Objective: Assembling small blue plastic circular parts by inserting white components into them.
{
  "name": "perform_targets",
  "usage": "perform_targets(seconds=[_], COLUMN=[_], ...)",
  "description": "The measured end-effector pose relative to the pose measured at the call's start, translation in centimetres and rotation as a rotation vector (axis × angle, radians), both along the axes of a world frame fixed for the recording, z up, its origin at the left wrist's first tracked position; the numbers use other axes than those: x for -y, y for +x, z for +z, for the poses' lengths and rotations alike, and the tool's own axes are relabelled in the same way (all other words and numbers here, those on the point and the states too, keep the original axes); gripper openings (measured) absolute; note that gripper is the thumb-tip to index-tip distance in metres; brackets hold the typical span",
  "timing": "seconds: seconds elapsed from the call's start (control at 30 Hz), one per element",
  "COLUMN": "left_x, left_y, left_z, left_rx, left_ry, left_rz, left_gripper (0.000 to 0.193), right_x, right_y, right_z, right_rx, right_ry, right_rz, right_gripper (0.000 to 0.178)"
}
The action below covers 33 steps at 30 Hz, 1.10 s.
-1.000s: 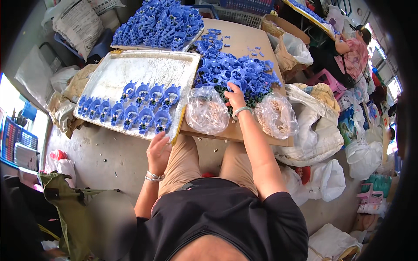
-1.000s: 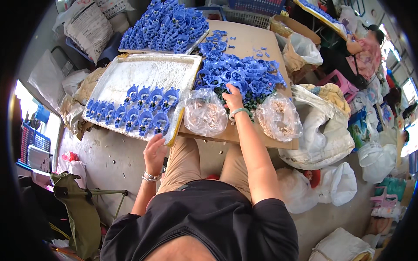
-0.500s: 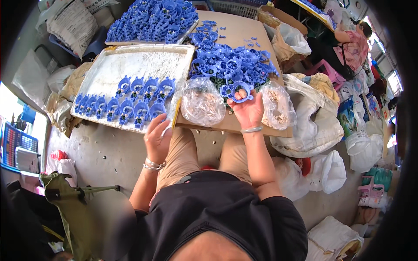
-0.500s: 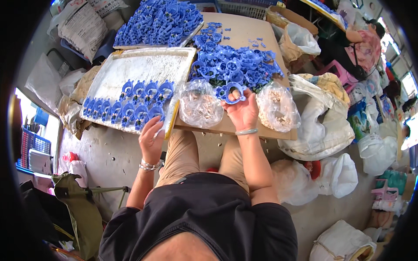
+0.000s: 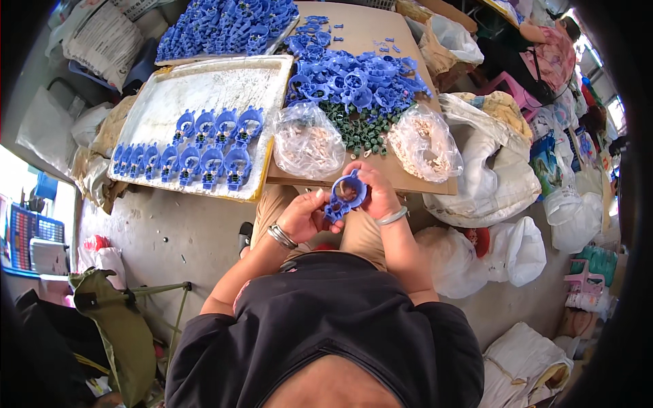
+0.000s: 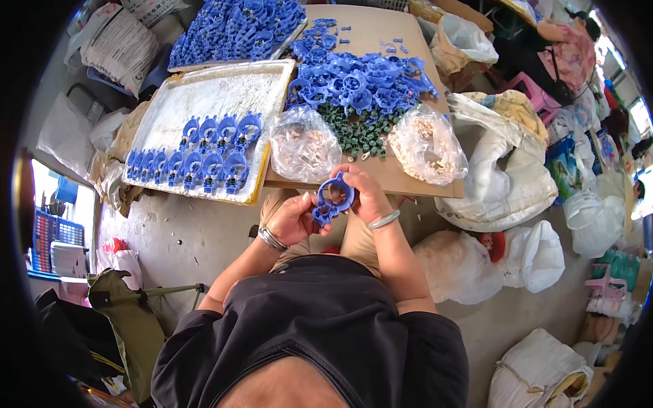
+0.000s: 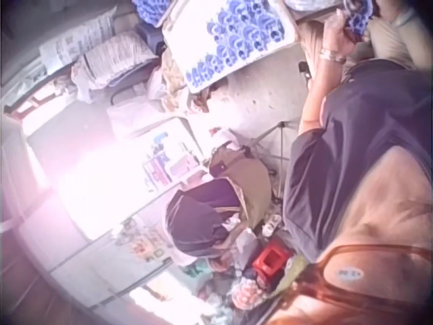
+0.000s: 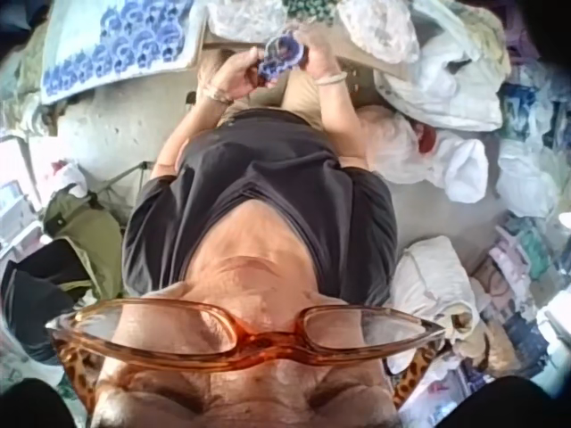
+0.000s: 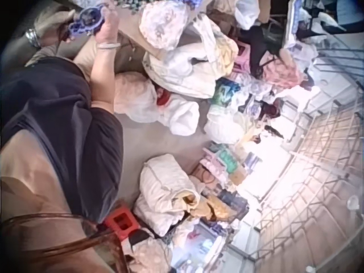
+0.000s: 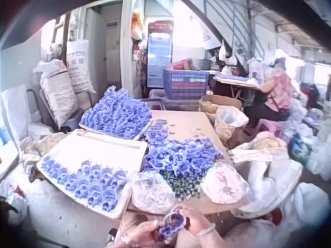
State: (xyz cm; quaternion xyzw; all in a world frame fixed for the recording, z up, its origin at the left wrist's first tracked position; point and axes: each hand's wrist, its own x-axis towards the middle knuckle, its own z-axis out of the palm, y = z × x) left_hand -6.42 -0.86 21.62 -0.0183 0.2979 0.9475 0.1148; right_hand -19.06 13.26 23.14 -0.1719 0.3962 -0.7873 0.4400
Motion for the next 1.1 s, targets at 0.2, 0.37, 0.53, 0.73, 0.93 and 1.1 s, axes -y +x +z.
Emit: perform_targets(seconds=[0.2,0.37,0.53,0.73,0.93,1.1], left_x=[-0.8,0.1,1.2,2.3,2.6,2.9], left_y=[1.0,1.5,2.0,2.0,2.0,1.9], left_z=[-2.8,-4.6,-6.3,-8.9,-10.8,-10.9], left_rx=[0.092,0.083,0.096,0.155,0.262,0.278], left_ry=[0.185,0.233,0.181,0.108,0.003,0.007], left_rz=[-0.075,-0.050,-0.002,0.003,0.020,0.024], left_gripper=[0.042,0.040,0.037,0.027,0.030,0.029], right_x=[0.7,1.3,3.0,9.8,15.1,16.3], right_y=[1.2,1.4,-0.1,-4.8,-6.3,-6.7], right_z=[-1.8,-2.3,-1.8,-0.9,-3.5,-4.8], right_rx=[-0.207,-0.473,-0.713,-1.315,-1.600,-1.672], right_ry=[0.158,0.273,0.322,0.349,0.615,0.661], right_rz=[0.001,-0.024,-0.242,-0.362,-0.245,-0.276], right_gripper=[0.026,0.024,0.015,0.009,0.015,0.017])
